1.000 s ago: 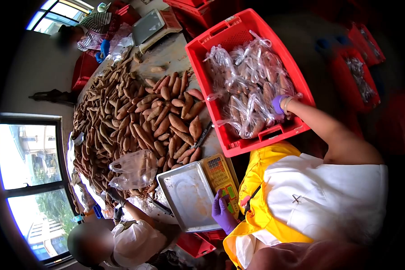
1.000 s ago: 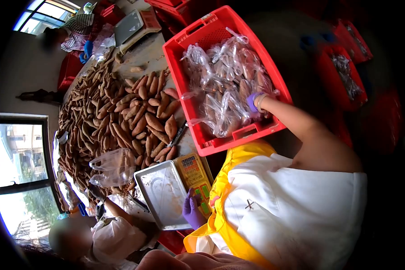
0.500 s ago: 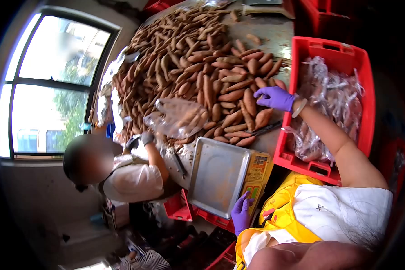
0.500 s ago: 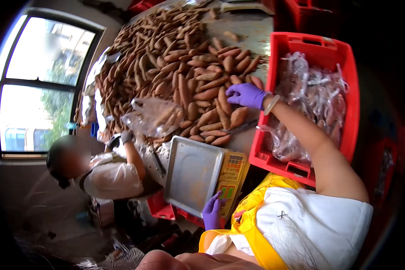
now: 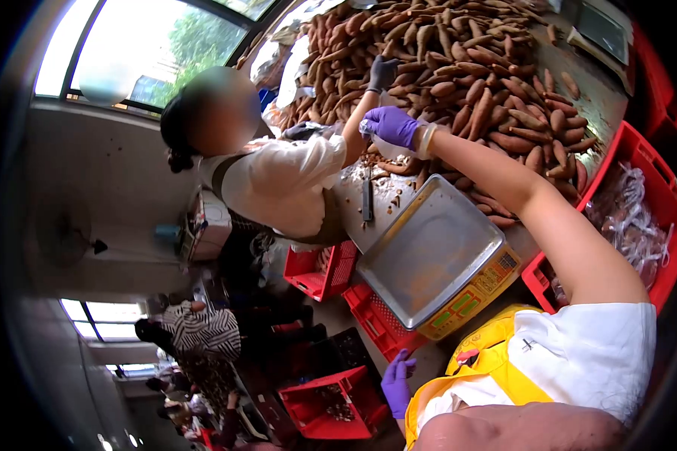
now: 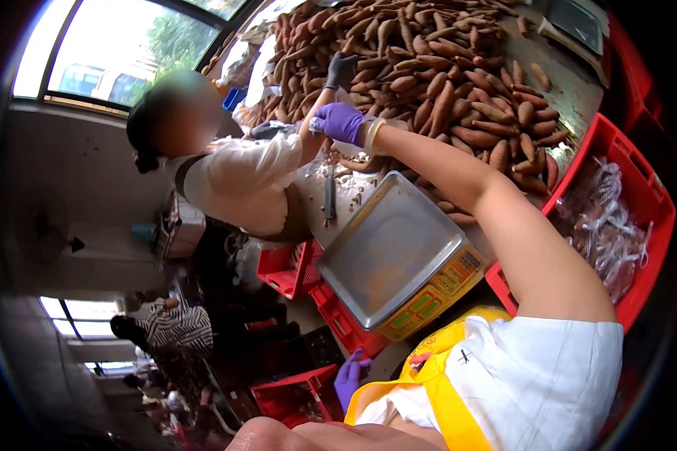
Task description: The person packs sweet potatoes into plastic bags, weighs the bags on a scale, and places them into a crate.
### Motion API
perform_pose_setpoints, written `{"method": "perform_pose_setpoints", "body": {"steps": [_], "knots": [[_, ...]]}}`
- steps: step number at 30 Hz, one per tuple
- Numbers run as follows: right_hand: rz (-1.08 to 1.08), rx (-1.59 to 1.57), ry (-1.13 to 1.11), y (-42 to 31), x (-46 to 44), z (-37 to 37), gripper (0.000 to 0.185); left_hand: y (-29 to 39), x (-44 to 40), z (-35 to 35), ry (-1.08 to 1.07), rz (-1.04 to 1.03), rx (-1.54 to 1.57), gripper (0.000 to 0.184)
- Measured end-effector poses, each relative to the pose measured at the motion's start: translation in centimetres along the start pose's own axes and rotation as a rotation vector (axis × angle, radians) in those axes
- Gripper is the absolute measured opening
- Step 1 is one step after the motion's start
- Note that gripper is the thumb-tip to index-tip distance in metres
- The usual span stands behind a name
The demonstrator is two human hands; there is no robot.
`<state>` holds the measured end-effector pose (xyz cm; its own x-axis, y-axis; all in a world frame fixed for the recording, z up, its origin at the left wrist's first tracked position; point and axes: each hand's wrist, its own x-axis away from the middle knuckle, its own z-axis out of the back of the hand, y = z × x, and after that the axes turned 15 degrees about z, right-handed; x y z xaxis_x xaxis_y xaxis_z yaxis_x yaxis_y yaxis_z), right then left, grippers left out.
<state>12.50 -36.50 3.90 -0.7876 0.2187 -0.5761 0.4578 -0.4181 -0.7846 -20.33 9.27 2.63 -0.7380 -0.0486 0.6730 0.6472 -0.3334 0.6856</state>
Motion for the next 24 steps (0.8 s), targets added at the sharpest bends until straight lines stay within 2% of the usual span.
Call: {"method": "perform_pose_setpoints", "body": {"steps": [2,4,6,8,10,12,14,16,18,19,20,21,22,24], "knots": [[0.273,-0.176,-0.020,-4.4,-0.6,-0.8,0.016,1.1,-1.2,1.0,0.112,-0.085,0.015,0.031],[0.331,-0.436,-0.054,-8.6,-2.1,-1.2,0.013,3.6,-3.0,1.3,0.138,-0.176,0.097,0.041],[0.284,-0.629,-0.169,-11.1,-3.6,-1.2,0.020,8.0,-4.2,0.8,0.200,-0.343,-0.045,0.055],[0.141,-0.856,-0.241,-16.3,-2.4,0.1,0.024,11.1,-6.6,-0.2,0.179,-0.464,-0.065,0.069],[0.182,-1.001,-0.276,-17.2,-0.9,-0.1,0.027,14.8,-7.4,-2.1,0.187,-0.508,-0.101,0.083],[0.113,-0.898,-0.300,-16.9,1.7,0.1,0.029,16.2,-10.3,-3.8,0.121,-0.552,-0.006,0.096],[0.035,-0.640,-0.285,-16.2,5.3,0.5,0.031,16.0,-13.1,-5.2,0.196,-0.732,-0.079,0.105],[0.122,-0.496,-0.352,-14.2,8.9,0.9,0.030,14.6,-14.5,-6.3,0.294,-0.798,-0.194,0.110],[-0.074,-0.601,-0.352,-13.4,13.2,1.3,0.030,12.9,-13.3,-6.1,0.242,-0.722,-0.213,0.111],[-0.088,-0.612,-0.328,-13.4,14.8,1.9,0.032,11.6,-13.7,-5.6,0.111,-0.712,-0.093,0.110],[-0.106,-0.612,-0.298,-13.7,16.4,3.0,0.037,11.5,-11.7,-5.1,0.172,-0.689,-0.145,0.108],[-0.073,-0.576,-0.233,-12.5,18.5,3.7,0.051,9.9,-12.9,-4.4,0.194,-0.722,-0.148,0.105],[-0.033,-0.334,-0.426,-14.5,19.1,5.8,0.079,9.5,-12.4,-3.1,0.164,-0.692,-0.142,0.103],[-0.005,-0.244,-0.379,-16.0,21.2,7.6,0.099,9.7,-11.0,-1.1,0.279,-0.679,-0.195,0.100]]}}
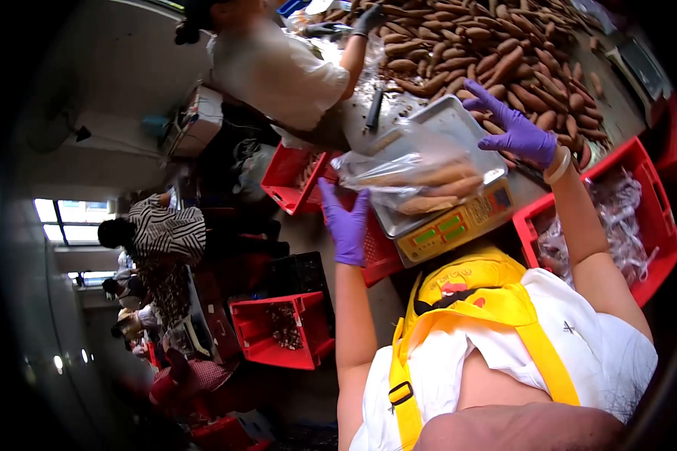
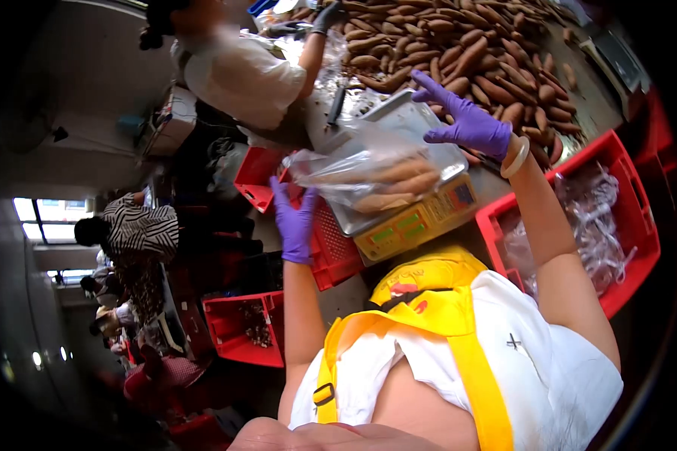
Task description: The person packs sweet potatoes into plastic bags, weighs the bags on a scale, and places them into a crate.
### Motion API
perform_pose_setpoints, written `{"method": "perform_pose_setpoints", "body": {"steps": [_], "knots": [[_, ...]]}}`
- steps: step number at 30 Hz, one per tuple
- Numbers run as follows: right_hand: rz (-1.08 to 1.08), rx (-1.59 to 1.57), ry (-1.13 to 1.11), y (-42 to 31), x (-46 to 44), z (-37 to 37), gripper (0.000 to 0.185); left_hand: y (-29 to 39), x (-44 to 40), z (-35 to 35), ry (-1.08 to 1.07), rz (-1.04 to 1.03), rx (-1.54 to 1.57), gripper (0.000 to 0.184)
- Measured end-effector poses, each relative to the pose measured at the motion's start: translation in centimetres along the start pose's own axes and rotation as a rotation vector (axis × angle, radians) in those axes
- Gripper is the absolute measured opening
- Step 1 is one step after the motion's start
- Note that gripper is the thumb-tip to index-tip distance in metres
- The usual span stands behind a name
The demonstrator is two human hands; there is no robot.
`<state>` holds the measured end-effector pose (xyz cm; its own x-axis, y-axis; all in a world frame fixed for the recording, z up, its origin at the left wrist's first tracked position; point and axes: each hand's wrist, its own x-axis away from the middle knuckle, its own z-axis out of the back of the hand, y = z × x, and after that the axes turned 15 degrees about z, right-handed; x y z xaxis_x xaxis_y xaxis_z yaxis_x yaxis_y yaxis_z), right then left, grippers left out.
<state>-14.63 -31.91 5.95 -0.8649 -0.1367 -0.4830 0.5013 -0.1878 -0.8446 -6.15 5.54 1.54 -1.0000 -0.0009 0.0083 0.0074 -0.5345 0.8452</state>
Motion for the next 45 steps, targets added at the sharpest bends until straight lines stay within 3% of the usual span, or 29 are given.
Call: {"method": "perform_pose_setpoints", "body": {"steps": [1,6,8,11,16,17,18,19,20,22,23,24,25,26,27,28,30,32,34,36,37,38,39,40,41,42,43,45], "knots": [[-0.080,-0.123,0.032,-0.9,0.8,0.2,0.107,-1.0,-0.6,0.5,0.008,-0.004,0.075,0.100],[-0.069,-0.010,0.134,-3.7,1.9,-1.3,0.102,1.5,-1.4,1.4,0.053,-0.037,-0.083,0.107],[0.011,0.268,0.074,-3.3,1.7,-2.4,0.105,1.4,-1.2,1.2,0.060,-0.038,-0.162,0.112],[-0.009,0.298,0.055,-2.6,0.9,-4.4,0.107,1.1,-1.1,0.7,0.084,-0.031,-0.336,0.122],[0.007,0.694,0.159,0.3,-2.9,-9.9,0.106,0.7,-1.5,-0.8,0.155,0.088,-0.658,0.127],[0.006,0.695,0.162,0.7,-3.7,-10.6,0.106,1.6,-0.8,-1.7,0.273,0.113,-0.781,0.109],[-0.159,0.712,0.074,1.3,-4.7,-11.1,0.091,-0.7,-1.7,-1.9,0.273,0.110,-0.782,0.109],[-0.320,0.726,-0.011,2.0,-5.2,-11.4,0.076,-4.6,-3.4,-2.1,0.141,0.111,-0.660,0.091],[-0.315,0.728,0.002,3.3,-5.1,-11.6,0.076,-6.3,-4.8,-2.2,0.011,0.103,-0.537,0.074],[-0.203,0.498,0.115,6.0,-4.7,-11.3,0.039,-5.1,-5.2,-2.1,0.142,0.202,-0.740,0.040],[-0.154,0.427,0.306,5.0,-4.4,-11.2,0.023,-4.2,-5.1,-1.8,0.059,0.090,-0.389,0.032],[-0.139,0.302,0.308,4.4,-4.4,-10.2,0.023,-4.1,-6.7,-2.4,-0.147,0.071,0.116,0.028],[-0.107,0.175,0.351,3.0,-4.1,-9.1,0.022,0.8,-6.2,-1.7,-0.357,0.305,0.479,0.023],[-0.069,0.048,0.393,1.4,-3.8,-8.0,0.022,6.7,-5.0,-0.8,-0.967,0.347,1.033,0.019],[-0.091,-0.002,0.431,0.1,-3.1,-7.2,0.022,10.7,-3.6,-0.6,-1.166,0.301,1.198,0.018],[-0.006,-0.069,0.501,1.0,-2.6,-6.6,0.021,13.5,-1.8,-0.7,-1.023,0.250,0.981,0.021],[-0.021,-0.024,0.494,0.5,-0.9,-4.9,0.019,17.1,1.3,-1.0,-0.959,0.067,0.679,0.026],[-0.062,-0.058,0.501,1.2,1.2,-3.9,0.018,15.3,0.6,-0.9,-0.878,0.029,0.500,0.029],[-0.078,-0.003,0.528,0.7,2.8,-3.6,0.018,12.9,0.1,-0.4,-0.868,0.020,0.627,0.028],[-0.113,-0.069,0.546,0.0,3.8,-3.7,0.016,12.0,0.7,-0.1,-0.862,0.141,0.814,0.029],[-0.118,-0.063,0.559,-0.8,4.0,-4.0,0.016,12.0,1.2,-0.1,-0.812,0.199,0.759,0.038],[-0.065,0.153,0.566,-1.8,3.5,-4.5,0.018,12.4,1.5,-0.5,-0.820,0.196,0.759,0.038],[-0.009,0.368,0.564,-2.8,2.8,-5.2,0.027,12.8,1.9,-0.8,-1.006,0.267,0.873,0.045],[-0.007,0.372,0.564,-4.2,1.7,-6.4,0.027,13.1,2.2,-1.0,-1.191,0.339,0.983,0.053],[0.120,0.597,0.492,-5.7,0.2,-8.0,0.041,13.3,2.4,-1.6,-1.224,0.304,0.930,0.061],[0.247,0.819,0.412,-6.4,-0.6,-8.8,0.056,13.9,2.9,-1.9,-1.226,0.288,0.919,0.058],[0.248,0.821,0.411,-5.6,-0.8,-8.7,0.056,14.1,2.8,-1.9,-1.250,0.274,0.883,0.058],[-0.058,1.371,-0.007,-0.7,-1.8,-8.2,0.077,14.1,2.7,-1.4,-1.274,0.253,0.847,0.059]]}}
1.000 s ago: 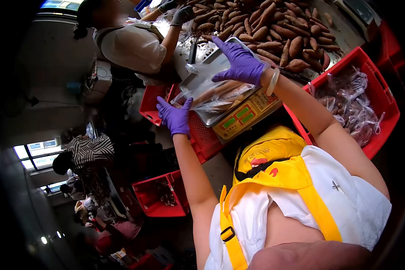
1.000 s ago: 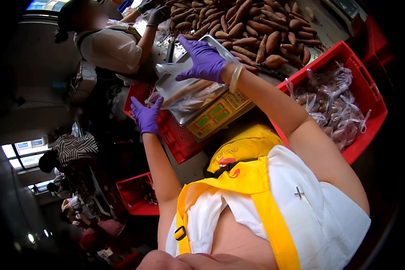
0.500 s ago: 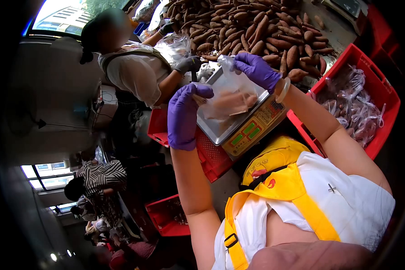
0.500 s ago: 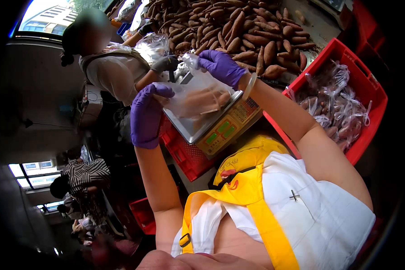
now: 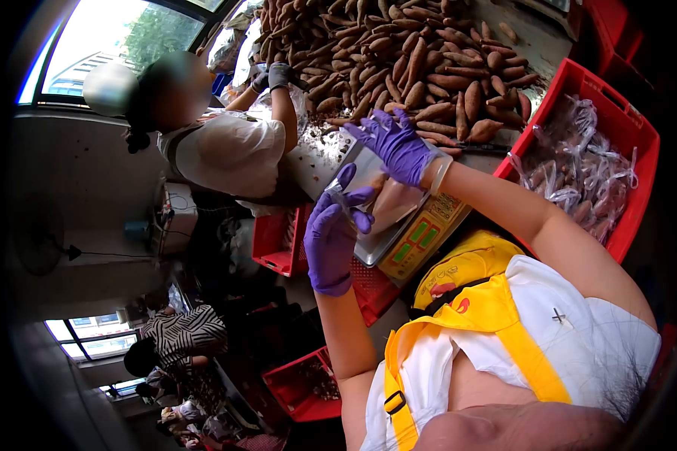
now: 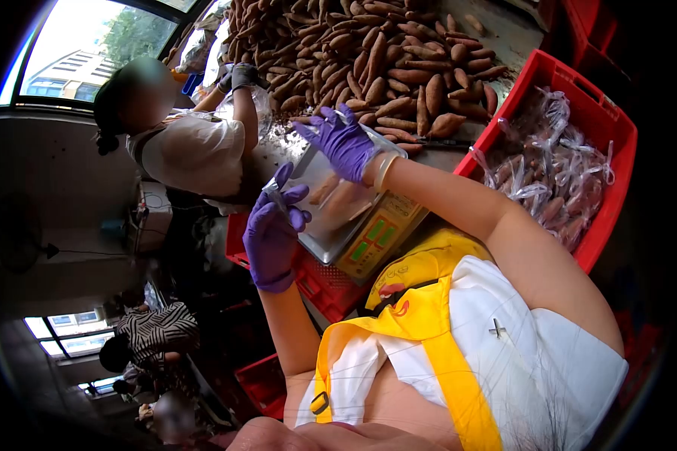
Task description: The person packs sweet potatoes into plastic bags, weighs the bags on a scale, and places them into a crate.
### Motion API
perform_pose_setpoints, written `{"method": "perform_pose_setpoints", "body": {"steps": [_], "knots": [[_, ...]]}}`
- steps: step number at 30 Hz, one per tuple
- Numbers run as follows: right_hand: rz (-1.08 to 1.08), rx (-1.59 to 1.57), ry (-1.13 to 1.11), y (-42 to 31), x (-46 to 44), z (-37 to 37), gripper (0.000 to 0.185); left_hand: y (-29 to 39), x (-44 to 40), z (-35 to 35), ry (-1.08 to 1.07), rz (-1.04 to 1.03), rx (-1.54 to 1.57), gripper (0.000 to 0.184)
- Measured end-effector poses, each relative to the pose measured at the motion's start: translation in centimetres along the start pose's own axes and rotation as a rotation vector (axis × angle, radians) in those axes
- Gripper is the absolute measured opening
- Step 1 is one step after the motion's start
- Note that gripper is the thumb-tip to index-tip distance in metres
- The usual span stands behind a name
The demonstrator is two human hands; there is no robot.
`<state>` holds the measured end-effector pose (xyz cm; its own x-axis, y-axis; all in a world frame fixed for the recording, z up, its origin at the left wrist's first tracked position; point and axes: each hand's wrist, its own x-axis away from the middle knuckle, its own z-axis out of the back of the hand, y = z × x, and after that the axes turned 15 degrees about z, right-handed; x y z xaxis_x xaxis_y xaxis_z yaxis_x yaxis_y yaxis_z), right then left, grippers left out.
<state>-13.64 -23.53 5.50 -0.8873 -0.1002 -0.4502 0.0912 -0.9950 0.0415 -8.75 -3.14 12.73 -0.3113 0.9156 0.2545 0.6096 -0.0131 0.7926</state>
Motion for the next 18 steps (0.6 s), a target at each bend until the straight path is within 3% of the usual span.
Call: {"method": "perform_pose_setpoints", "body": {"steps": [1,2,3,5,6,7,9,10,11,13,14,15,16,17,18], "knots": [[-0.027,0.172,-0.130,2.3,0.6,-5.5,0.078,0.0,0.6,0.1,0.024,-0.016,0.008,0.062],[-0.128,0.024,-0.485,3.5,1.1,-3.9,0.075,0.3,1.3,0.3,0.046,-0.038,0.017,0.065],[-0.205,-0.163,-0.660,5.0,1.9,-2.0,0.076,-0.2,2.1,1.6,0.031,-0.066,0.098,0.069],[-0.180,-0.463,-0.732,7.8,4.0,0.1,0.076,-1.1,3.8,3.6,-0.009,-0.142,0.274,0.064],[-0.009,-0.489,-0.437,8.8,6.5,-1.5,0.063,-1.6,3.9,4.1,-0.007,-0.150,0.284,0.064],[-0.075,-0.493,-0.884,8.6,4.0,3.6,0.045,-2.1,4.1,4.4,0.069,-0.200,0.241,0.063],[-0.172,-0.857,-0.648,8.7,3.9,5.9,0.027,-3.0,4.0,4.7,0.153,-0.283,0.216,0.055],[-0.220,-1.169,-0.483,7.8,3.2,7.0,0.026,-2.9,3.5,4.5,0.190,-0.273,0.211,0.051],[-0.235,-1.702,-0.241,7.7,2.7,5.0,0.022,-2.6,3.0,4.3,0.226,-0.265,0.205,0.046],[-0.126,-2.223,0.073,5.1,1.0,4.0,0.023,-2.1,2.0,5.8,0.130,-0.234,0.202,0.049],[-0.113,-2.244,0.131,3.6,0.6,1.8,0.026,-1.6,1.7,6.4,0.038,-0.201,0.196,0.053],[-0.093,-2.265,0.187,2.1,0.1,0.2,0.030,-0.8,1.4,4.5,0.227,-0.185,0.058,0.047],[0.077,-1.929,0.226,0.1,-0.8,2.8,0.037,-0.2,1.1,3.1,0.317,-0.197,-0.118,0.042],[0.110,-1.624,0.240,-0.8,-1.1,1.6,0.041,0.1,0.8,2.2,0.415,-0.208,-0.290,0.038],[0.099,-1.759,0.253,-1.3,-1.6,1.4,0.041,0.3,0.3,1.8,0.521,-0.236,-0.406,0.036]]}}
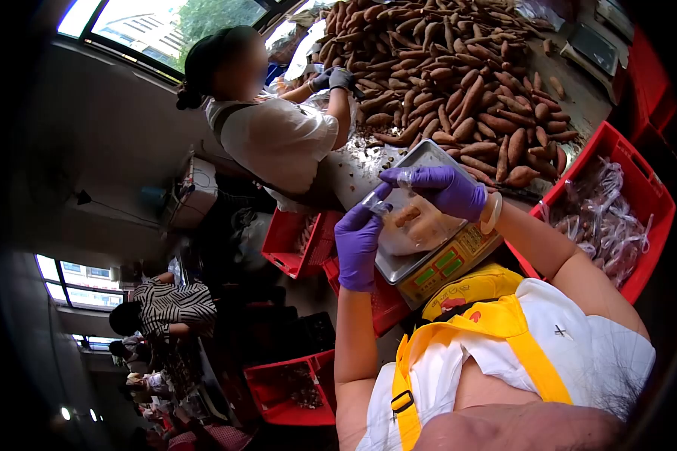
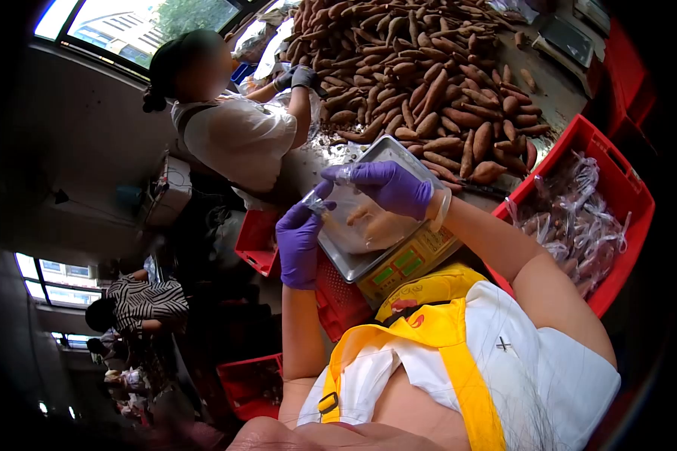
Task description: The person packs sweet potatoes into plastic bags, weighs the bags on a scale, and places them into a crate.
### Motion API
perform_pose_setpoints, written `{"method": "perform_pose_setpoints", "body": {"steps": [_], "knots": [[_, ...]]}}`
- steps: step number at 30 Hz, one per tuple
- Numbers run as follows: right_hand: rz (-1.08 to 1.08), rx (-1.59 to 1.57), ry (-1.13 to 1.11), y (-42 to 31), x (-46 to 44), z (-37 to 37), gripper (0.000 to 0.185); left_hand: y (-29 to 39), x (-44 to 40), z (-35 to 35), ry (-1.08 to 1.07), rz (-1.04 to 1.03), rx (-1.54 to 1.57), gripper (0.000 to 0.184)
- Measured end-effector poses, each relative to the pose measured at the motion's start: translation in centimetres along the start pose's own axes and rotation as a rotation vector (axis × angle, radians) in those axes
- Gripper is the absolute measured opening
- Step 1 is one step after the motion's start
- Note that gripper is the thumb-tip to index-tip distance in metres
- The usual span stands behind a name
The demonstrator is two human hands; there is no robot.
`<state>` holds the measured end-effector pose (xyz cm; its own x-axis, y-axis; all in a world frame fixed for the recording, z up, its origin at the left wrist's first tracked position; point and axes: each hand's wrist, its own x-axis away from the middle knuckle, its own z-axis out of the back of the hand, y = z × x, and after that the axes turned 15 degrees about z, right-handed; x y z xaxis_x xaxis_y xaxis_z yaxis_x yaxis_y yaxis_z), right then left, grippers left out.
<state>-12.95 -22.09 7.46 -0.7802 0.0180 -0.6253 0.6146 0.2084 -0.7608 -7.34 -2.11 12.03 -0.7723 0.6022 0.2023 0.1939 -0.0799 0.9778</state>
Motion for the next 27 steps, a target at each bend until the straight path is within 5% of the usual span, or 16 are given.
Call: {"method": "perform_pose_setpoints", "body": {"steps": [1,4,7,9,11,14,19,21,24,25,27], "knots": [[-0.010,-0.130,0.029,0.3,-0.5,-0.3,0.041,-1.0,-0.8,0.4,0.056,-0.027,-0.041,0.037],[0.014,0.366,-0.102,2.3,-0.7,-0.1,0.040,-1.1,-2.6,1.0,-0.095,0.048,0.079,0.029],[0.228,0.364,-0.152,0.7,-1.7,-1.7,0.036,-1.2,-3.0,-0.6,-0.175,0.089,-0.024,0.034],[0.064,0.051,-0.091,2.1,-1.1,-1.2,0.038,-1.1,-3.0,-1.9,-0.280,0.052,0.079,0.038],[0.002,0.098,-0.066,2.7,-0.5,-0.9,0.030,-1.7,-2.6,-1.7,-0.285,0.105,0.044,0.027],[-0.295,-0.071,0.176,6.6,3.4,-0.1,0.014,-6.4,-3.7,-0.7,0.053,0.156,-0.618,0.011],[-0.249,0.015,0.373,5.0,4.8,-1.6,0.018,-7.9,-4.0,0.1,0.125,0.219,-0.370,0.015],[-0.254,0.109,0.373,3.0,4.7,-1.5,0.021,-7.0,-3.9,-0.1,0.320,-0.097,-0.431,0.015],[-0.544,-0.104,0.159,0.3,5.9,-0.8,0.022,-7.1,-6.4,3.8,0.661,-0.464,-0.972,0.008],[-0.511,0.061,0.078,-0.3,7.0,-1.3,0.021,-8.6,-7.8,5.9,0.806,-0.565,-1.204,0.006],[-0.018,0.782,-0.601,3.4,10.2,0.8,0.019,-14.7,-9.5,9.3,0.682,-0.380,-1.386,0.012]]}}
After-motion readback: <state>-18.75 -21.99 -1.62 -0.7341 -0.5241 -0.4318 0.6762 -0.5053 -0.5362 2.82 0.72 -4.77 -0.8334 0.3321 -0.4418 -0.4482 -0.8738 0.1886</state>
